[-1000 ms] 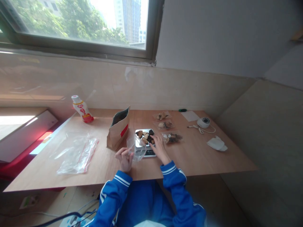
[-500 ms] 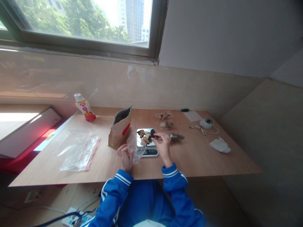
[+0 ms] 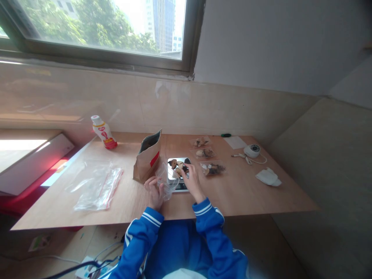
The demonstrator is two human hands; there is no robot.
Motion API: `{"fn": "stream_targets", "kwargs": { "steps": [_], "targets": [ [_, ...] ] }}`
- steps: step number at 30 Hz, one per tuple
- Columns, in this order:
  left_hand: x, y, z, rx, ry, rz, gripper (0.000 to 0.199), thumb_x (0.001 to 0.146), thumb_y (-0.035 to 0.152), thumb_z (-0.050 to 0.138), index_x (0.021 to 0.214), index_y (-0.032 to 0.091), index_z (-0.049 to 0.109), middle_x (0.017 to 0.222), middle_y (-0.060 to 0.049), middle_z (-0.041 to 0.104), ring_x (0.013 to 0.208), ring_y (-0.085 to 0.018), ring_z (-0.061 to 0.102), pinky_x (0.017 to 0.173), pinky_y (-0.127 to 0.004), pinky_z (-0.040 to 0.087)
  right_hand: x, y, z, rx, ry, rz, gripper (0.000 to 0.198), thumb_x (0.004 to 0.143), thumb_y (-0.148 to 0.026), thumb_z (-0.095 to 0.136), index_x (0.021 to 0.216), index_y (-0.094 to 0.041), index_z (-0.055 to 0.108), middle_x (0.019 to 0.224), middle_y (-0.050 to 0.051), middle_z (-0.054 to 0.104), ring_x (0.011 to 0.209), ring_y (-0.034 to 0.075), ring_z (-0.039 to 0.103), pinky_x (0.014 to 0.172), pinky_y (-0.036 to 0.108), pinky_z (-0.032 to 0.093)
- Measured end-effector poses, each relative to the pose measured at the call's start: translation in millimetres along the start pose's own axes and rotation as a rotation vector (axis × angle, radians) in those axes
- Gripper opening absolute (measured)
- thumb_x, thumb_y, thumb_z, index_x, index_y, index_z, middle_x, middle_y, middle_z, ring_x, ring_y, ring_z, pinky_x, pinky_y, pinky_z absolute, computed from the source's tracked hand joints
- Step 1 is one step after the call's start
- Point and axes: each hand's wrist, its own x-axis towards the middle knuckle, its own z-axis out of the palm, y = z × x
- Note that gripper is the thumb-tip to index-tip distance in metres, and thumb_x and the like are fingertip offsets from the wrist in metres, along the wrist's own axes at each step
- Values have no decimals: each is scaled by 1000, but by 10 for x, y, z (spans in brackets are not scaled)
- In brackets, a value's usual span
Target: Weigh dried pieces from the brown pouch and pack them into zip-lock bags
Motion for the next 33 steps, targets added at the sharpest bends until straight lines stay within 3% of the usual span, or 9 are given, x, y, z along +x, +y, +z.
{"fn": "stream_targets", "kwargs": {
  "steps": [4, 8, 15, 20, 26, 33],
  "targets": [
    [7, 5, 1, 14, 25, 30, 22, 92, 36, 44, 100, 17, 53, 97, -10, 55, 94, -23, 53, 81, -42, 45, -92, 57, 156, -215, -39, -18, 41, 88, -46, 56, 114, -14, 55, 109, 16, 58, 101, 29, 55, 88, 45, 47],
    [11, 2, 4, 4, 32, 23, 21, 92, 36, 44, 98, 18, 53, 96, -9, 53, 92, -22, 53, 80, -42, 46, -113, -14, 166, -293, -69, -22, 36, 88, -46, 56, 107, -16, 59, 110, 15, 57, 101, 29, 53, 88, 44, 46],
    [0, -4, 6, -12, 26, -23, 23, 92, 38, 43, 98, 18, 53, 97, -8, 52, 93, -22, 53, 80, -42, 47, -94, 16, 55, -169, -83, -30, 24, 86, -44, 61, 92, -21, 65, 106, 11, 58, 104, 27, 54, 93, 42, 44],
    [3, 5, -5, -20, 8, -54, 26, 92, 41, 43, 97, 18, 53, 97, -10, 52, 94, -22, 53, 81, -41, 48, -86, 54, 9, -27, -80, -6, 16, 90, -33, 55, 84, -19, 61, 91, 8, 58, 90, 23, 58, 83, 37, 49],
    [8, -4, -1, -50, 19, -74, 23, 92, 41, 45, 94, 19, 54, 95, -7, 55, 93, -20, 54, 80, -38, 48, -107, 49, 8, 13, -90, 22, 19, 92, -35, 51, 87, -19, 59, 90, 8, 58, 89, 23, 58, 82, 38, 49],
    [39, 7, -15, -48, -13, -68, 22, 92, 36, 44, 88, 17, 54, 92, -8, 55, 89, -21, 56, 76, -38, 49, -165, 86, 91, -75, -107, -52, 36, 81, -46, 65, 102, -18, 59, 103, 12, 59, 102, 28, 53, 92, 45, 45]
  ]
}}
